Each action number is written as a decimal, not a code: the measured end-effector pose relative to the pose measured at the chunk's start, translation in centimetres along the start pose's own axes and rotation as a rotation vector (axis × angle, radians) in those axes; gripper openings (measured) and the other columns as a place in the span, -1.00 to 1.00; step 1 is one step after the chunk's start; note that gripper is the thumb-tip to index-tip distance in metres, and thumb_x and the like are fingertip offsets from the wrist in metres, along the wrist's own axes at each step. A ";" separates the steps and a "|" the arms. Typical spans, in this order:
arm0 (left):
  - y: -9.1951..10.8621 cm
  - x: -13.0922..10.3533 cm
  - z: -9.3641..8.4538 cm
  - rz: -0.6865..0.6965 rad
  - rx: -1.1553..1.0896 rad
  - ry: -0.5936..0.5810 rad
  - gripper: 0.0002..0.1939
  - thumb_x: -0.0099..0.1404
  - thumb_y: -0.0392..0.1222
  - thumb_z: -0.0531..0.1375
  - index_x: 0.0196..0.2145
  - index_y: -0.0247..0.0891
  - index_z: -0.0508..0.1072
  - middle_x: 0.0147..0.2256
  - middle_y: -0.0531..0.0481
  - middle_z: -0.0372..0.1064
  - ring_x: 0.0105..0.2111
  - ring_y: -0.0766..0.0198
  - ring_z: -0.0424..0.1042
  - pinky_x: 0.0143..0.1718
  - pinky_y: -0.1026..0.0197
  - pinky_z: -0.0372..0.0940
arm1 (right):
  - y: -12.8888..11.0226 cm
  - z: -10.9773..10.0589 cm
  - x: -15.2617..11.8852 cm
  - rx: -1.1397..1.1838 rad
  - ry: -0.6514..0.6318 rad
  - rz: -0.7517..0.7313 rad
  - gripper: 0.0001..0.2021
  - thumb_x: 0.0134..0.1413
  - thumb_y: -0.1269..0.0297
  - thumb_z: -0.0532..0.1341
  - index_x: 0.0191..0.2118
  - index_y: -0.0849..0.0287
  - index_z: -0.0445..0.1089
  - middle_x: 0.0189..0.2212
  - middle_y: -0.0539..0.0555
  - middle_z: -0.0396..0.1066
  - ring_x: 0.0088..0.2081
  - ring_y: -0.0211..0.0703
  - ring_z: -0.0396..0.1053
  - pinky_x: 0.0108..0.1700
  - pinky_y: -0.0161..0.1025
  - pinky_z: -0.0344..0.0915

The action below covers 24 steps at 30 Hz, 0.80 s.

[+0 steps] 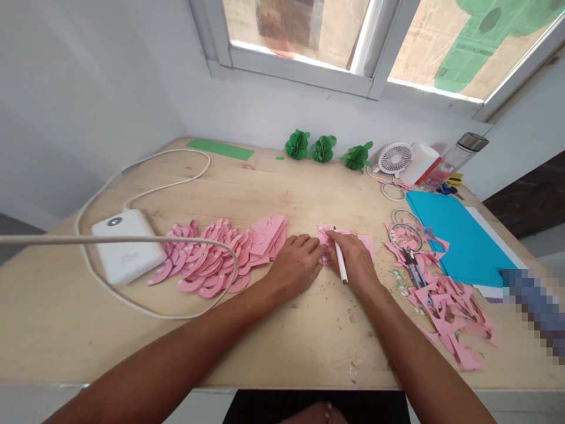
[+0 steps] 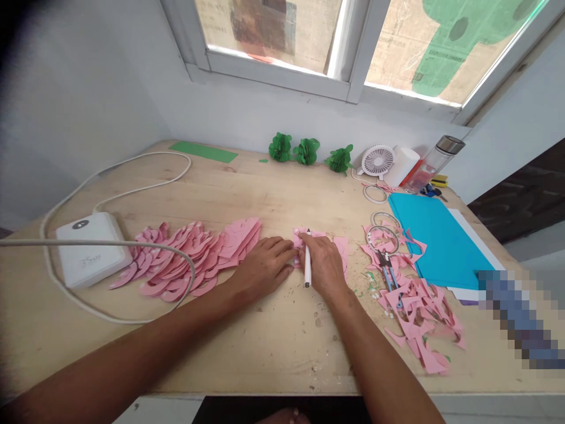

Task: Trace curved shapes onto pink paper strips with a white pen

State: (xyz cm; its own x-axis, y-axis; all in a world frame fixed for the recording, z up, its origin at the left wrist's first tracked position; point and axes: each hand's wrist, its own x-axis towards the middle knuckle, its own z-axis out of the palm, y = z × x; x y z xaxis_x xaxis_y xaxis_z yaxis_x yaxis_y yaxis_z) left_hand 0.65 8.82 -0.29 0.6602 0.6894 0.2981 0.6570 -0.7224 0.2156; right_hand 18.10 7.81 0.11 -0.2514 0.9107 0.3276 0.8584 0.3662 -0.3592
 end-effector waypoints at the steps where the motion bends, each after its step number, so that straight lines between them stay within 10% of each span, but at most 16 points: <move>1: 0.0 0.0 0.0 0.001 0.001 0.001 -0.81 0.31 -0.26 0.05 -0.14 -0.25 0.39 -0.12 -0.12 0.37 -0.05 0.09 0.29 -0.02 0.00 0.20 | 0.0 0.0 0.0 0.004 -0.001 -0.001 -0.63 0.16 0.41 0.10 0.09 0.14 0.35 -0.15 0.18 0.49 -0.11 -0.01 0.38 -0.06 -0.08 0.31; 24: 0.0 -0.1 0.1 0.006 -0.003 0.014 -0.80 0.31 -0.27 0.06 -0.12 -0.26 0.38 -0.12 -0.14 0.38 -0.05 0.07 0.29 -0.02 -0.02 0.20 | -0.2 -0.3 0.0 -0.004 -0.011 0.008 -0.63 0.17 0.41 0.09 0.08 0.11 0.36 -0.16 0.17 0.49 -0.11 -0.01 0.38 -0.06 -0.09 0.30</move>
State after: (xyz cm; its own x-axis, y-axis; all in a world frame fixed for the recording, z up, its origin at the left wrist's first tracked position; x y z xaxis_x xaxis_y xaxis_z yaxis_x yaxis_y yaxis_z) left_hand 0.62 8.81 -0.38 0.6590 0.6843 0.3122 0.6520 -0.7266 0.2166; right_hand 18.01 7.68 0.44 -0.2492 0.9157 0.3153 0.8623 0.3580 -0.3580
